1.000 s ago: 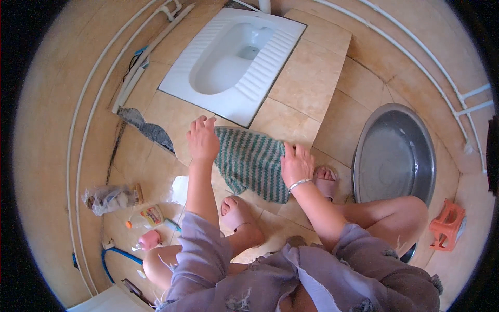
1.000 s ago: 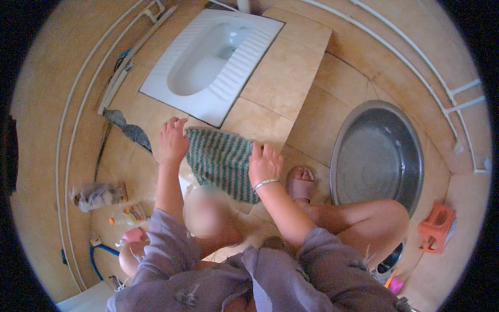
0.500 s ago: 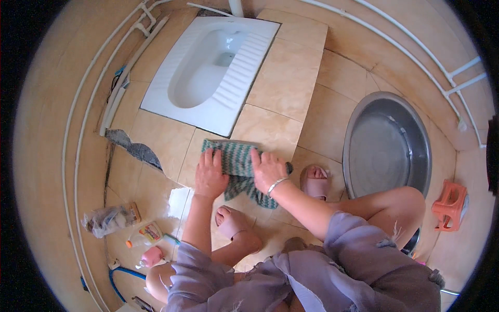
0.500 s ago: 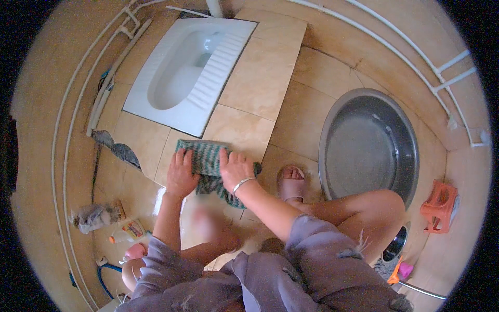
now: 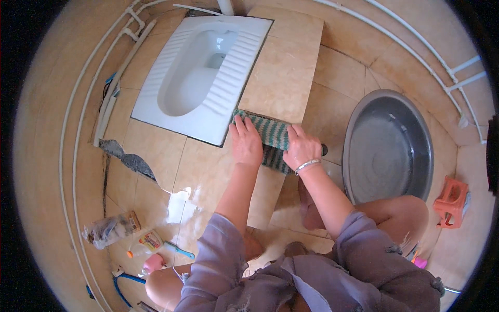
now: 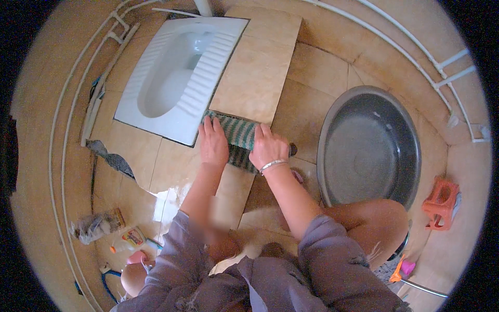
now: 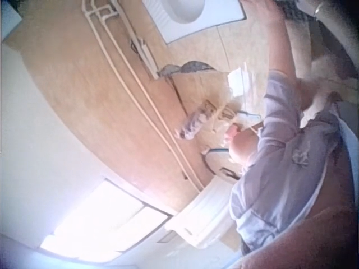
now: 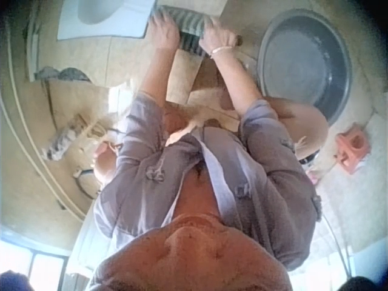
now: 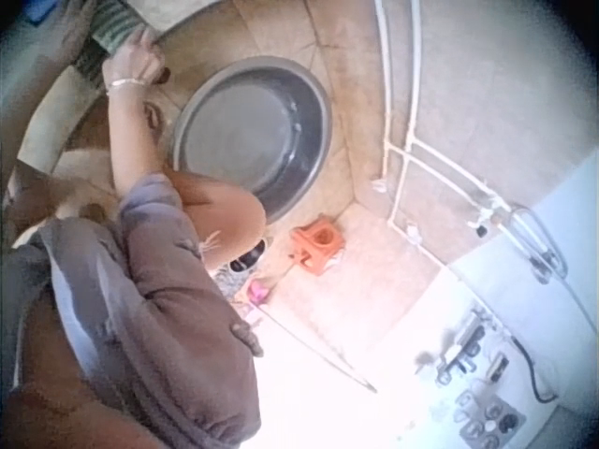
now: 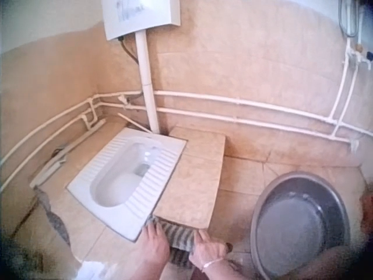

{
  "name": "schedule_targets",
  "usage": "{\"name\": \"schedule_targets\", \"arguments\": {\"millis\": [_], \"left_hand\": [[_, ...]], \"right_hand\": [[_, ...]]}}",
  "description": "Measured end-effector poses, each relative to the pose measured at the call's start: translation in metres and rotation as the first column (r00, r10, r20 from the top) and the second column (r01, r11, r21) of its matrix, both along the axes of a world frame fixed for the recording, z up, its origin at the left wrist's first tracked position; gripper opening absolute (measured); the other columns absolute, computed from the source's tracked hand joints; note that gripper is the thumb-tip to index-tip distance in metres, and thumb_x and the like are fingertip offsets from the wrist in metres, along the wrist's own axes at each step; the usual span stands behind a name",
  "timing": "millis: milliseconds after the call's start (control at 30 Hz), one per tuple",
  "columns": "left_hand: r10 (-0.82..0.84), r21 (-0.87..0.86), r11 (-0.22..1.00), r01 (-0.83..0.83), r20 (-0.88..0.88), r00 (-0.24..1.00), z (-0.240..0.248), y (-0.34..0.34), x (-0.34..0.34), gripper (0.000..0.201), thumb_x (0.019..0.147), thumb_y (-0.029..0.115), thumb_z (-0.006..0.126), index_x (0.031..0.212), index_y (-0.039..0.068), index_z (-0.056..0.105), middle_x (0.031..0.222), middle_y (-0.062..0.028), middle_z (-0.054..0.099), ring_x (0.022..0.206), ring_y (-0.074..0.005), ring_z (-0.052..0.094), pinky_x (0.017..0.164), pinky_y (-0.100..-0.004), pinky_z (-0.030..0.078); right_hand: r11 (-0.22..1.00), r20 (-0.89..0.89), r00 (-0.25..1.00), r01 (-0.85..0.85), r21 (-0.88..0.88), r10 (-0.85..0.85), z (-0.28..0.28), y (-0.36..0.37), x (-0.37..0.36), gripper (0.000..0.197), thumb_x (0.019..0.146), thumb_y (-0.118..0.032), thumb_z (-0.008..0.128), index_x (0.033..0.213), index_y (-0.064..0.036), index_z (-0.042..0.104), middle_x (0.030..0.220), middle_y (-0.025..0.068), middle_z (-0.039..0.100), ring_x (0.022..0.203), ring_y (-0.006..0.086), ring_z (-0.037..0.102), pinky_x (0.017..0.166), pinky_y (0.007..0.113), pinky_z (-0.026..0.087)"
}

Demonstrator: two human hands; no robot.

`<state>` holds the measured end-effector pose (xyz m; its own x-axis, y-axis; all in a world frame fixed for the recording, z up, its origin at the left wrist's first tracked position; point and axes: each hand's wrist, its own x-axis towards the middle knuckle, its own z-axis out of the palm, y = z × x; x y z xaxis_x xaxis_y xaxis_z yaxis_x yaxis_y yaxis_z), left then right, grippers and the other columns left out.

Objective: The person scrapes bathroom floor tiles with a cleaver and wipes the floor and a PVC pipe with a cloth and a cleaning agent.

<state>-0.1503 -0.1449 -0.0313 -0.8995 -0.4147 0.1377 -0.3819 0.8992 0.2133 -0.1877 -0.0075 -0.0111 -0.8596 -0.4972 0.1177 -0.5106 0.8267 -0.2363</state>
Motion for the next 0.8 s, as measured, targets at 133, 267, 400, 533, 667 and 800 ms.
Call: {"name": "schedule_targets", "arguments": {"millis": [133, 267, 400, 533, 667, 800], "left_hand": [[-0.056, -0.039, 0.997, 0.061, 0.103, 0.993, 0.008, -0.005, -0.015, 0.040, 0.072, -0.002, 0.048, 0.111, -0.002, 0.043, 0.118, -0.0199, 0.042, 0.094, -0.0344, 0.046, 0.082, -0.0364, 0.041], [-0.118, -0.203, 0.973, 0.112, -0.018, 0.993, -0.004, -0.013, -0.012, 0.029, 0.071, 0.000, 0.050, 0.100, -0.001, 0.048, 0.109, -0.0168, 0.049, 0.083, -0.0306, 0.051, 0.074, -0.0331, 0.044], [-0.182, -0.143, 0.972, 0.185, 0.033, 0.983, 0.004, -0.017, -0.029, 0.026, 0.070, -0.001, 0.050, 0.096, 0.001, 0.050, 0.106, -0.0158, 0.051, 0.079, -0.0304, 0.054, 0.071, -0.0345, 0.046], [-0.225, -0.112, 0.961, 0.253, 0.219, 0.950, 0.014, -0.016, -0.030, 0.024, 0.068, -0.001, 0.052, 0.091, 0.001, 0.050, 0.102, -0.0150, 0.053, 0.078, -0.0291, 0.055, 0.067, -0.0352, 0.047], [-0.312, -0.268, 0.919, 0.290, -0.041, 0.949, 0.010, -0.010, -0.024, 0.010, 0.069, 0.003, 0.052, 0.079, 0.002, 0.050, 0.090, -0.0124, 0.054, 0.074, -0.0264, 0.056, 0.061, -0.0322, 0.049], [-0.267, -0.150, 0.948, 0.281, 0.109, 0.958, 0.018, -0.011, -0.044, 0.011, 0.070, 0.003, 0.050, 0.081, 0.002, 0.050, 0.091, -0.0140, 0.053, 0.076, -0.0278, 0.056, 0.063, -0.0342, 0.050]], "right_hand": [[0.998, 0.183, 0.983, -0.023, 0.054, 0.013, 0.013, 0.002, -0.021, 0.028, 0.065, -0.013, 0.056, 0.092, -0.0050, 0.053, 0.092, 0.0091, 0.056, 0.073, 0.0279, 0.060, 0.063, 0.037, 0.049], [0.993, 0.310, 0.950, -0.015, 0.117, -0.022, 0.021, -0.002, -0.021, 0.034, 0.065, -0.013, 0.055, 0.099, -0.0073, 0.053, 0.099, 0.0080, 0.056, 0.079, 0.0276, 0.059, 0.067, 0.037, 0.049], [0.994, 0.345, 0.939, -0.034, 0.107, -0.005, 0.023, 0.003, -0.043, 0.028, 0.068, -0.014, 0.051, 0.095, -0.0062, 0.054, 0.098, 0.0114, 0.057, 0.081, 0.0282, 0.059, 0.070, 0.038, 0.048], [0.953, 0.534, 0.838, -0.060, 0.298, -0.114, 0.048, 0.001, -0.046, 0.025, 0.070, -0.015, 0.050, 0.092, -0.0086, 0.059, 0.097, 0.0114, 0.059, 0.087, 0.0272, 0.058, 0.075, 0.037, 0.047], [0.978, 0.420, 0.898, 0.045, 0.203, -0.129, 0.039, 0.010, -0.034, 0.031, 0.067, -0.015, 0.051, 0.097, -0.0133, 0.058, 0.092, 0.0115, 0.061, 0.086, 0.0277, 0.058, 0.074, 0.037, 0.047], [0.955, 0.516, 0.838, 0.018, 0.297, -0.176, 0.054, 0.006, -0.052, 0.024, 0.068, -0.015, 0.052, 0.089, -0.0088, 0.062, 0.092, 0.0139, 0.061, 0.087, 0.0279, 0.058, 0.076, 0.037, 0.047]]}}
